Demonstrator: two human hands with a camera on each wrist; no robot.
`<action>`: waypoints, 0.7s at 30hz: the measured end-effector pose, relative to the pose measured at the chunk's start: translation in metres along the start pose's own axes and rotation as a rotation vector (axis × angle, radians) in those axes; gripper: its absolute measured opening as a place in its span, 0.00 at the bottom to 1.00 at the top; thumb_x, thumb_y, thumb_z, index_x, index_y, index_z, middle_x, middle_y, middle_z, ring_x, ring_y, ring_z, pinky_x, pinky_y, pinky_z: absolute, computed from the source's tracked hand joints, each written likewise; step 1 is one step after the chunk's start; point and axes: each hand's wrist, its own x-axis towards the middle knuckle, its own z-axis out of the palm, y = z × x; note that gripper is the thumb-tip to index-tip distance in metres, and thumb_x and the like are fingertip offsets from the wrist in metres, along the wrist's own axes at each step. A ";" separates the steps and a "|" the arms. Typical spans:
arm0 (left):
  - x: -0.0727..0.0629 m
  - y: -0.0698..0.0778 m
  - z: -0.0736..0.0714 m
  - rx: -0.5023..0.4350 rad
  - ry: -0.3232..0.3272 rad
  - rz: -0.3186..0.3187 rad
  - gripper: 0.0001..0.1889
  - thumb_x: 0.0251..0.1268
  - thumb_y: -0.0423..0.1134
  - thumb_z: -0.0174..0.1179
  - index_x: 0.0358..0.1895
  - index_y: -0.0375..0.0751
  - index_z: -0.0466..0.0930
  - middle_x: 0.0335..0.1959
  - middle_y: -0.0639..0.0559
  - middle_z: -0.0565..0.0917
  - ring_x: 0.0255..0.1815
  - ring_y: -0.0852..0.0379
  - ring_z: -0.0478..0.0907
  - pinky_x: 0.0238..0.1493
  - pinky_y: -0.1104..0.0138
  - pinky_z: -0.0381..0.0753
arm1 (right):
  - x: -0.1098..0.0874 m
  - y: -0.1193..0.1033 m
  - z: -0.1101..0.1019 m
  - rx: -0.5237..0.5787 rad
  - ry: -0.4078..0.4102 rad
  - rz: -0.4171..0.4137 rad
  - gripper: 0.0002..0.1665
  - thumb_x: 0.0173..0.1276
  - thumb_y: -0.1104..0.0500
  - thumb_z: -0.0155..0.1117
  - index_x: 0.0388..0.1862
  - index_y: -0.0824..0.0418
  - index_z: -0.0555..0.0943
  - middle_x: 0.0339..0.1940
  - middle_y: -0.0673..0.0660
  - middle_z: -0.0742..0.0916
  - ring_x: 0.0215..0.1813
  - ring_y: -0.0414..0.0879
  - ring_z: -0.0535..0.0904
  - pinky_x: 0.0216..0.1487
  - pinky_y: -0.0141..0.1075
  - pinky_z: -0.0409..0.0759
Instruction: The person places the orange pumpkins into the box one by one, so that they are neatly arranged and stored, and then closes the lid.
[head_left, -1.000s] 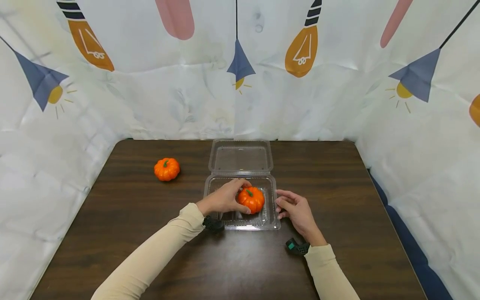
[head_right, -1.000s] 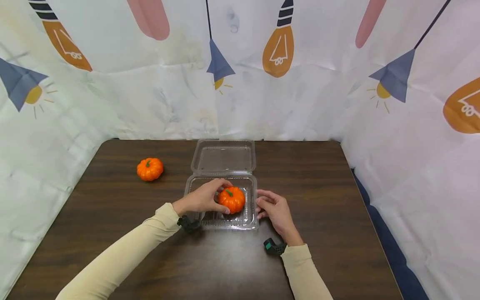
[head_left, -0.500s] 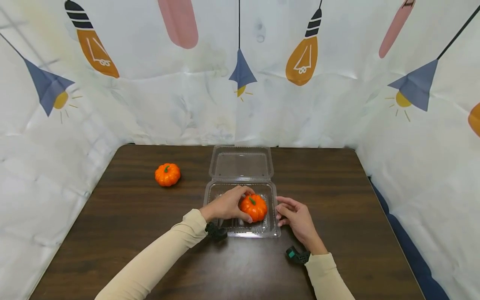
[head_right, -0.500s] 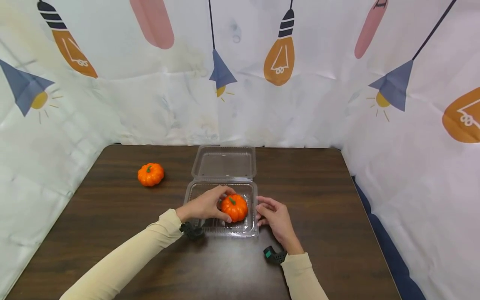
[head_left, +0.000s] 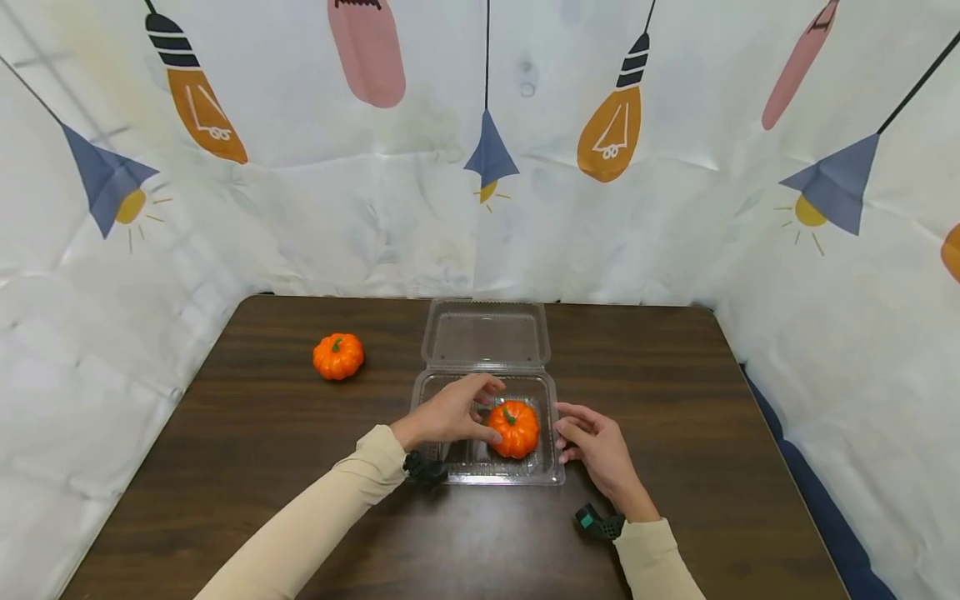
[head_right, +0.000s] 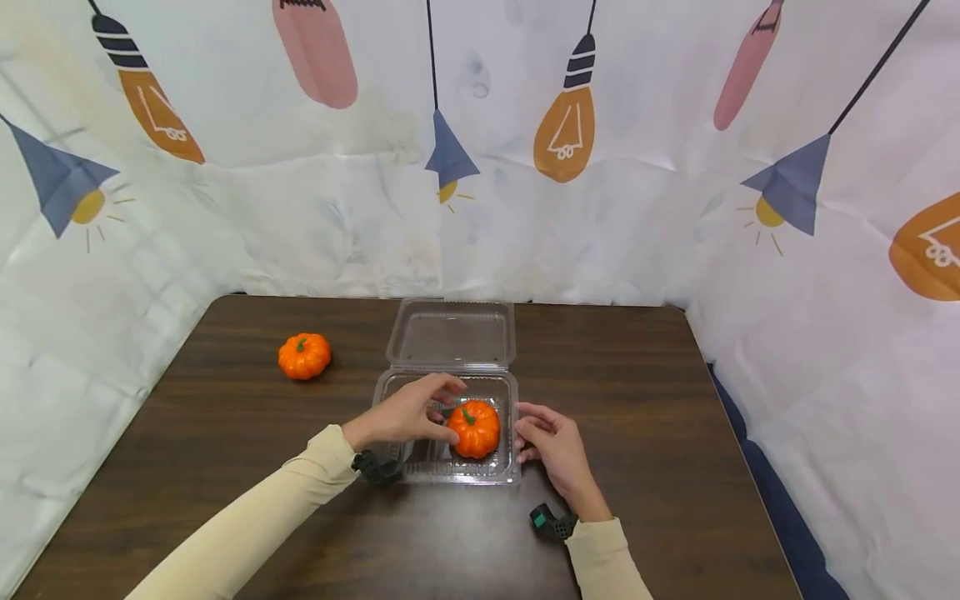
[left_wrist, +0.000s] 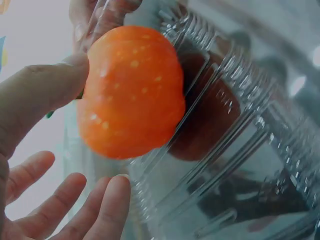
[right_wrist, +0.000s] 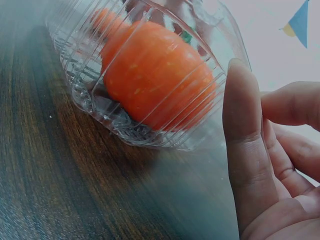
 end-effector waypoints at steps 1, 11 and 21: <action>-0.001 0.000 -0.003 -0.004 0.004 0.001 0.40 0.57 0.43 0.78 0.71 0.38 0.70 0.69 0.40 0.76 0.63 0.44 0.80 0.56 0.58 0.88 | 0.000 0.000 0.000 0.002 -0.002 -0.006 0.30 0.73 0.59 0.68 0.70 0.69 0.75 0.36 0.47 0.88 0.32 0.40 0.82 0.33 0.31 0.89; -0.026 -0.004 -0.041 -0.068 0.131 -0.013 0.36 0.61 0.45 0.75 0.71 0.43 0.71 0.69 0.41 0.77 0.67 0.43 0.79 0.60 0.56 0.87 | -0.003 0.001 0.000 -0.001 -0.008 -0.010 0.32 0.74 0.58 0.68 0.72 0.70 0.73 0.35 0.46 0.88 0.31 0.40 0.82 0.33 0.32 0.89; -0.057 -0.025 -0.074 -0.073 0.300 -0.067 0.33 0.62 0.48 0.74 0.69 0.48 0.72 0.69 0.39 0.78 0.65 0.43 0.81 0.61 0.55 0.86 | -0.005 -0.002 0.003 0.001 0.013 0.016 0.32 0.73 0.58 0.69 0.71 0.70 0.74 0.35 0.47 0.88 0.32 0.41 0.82 0.33 0.32 0.89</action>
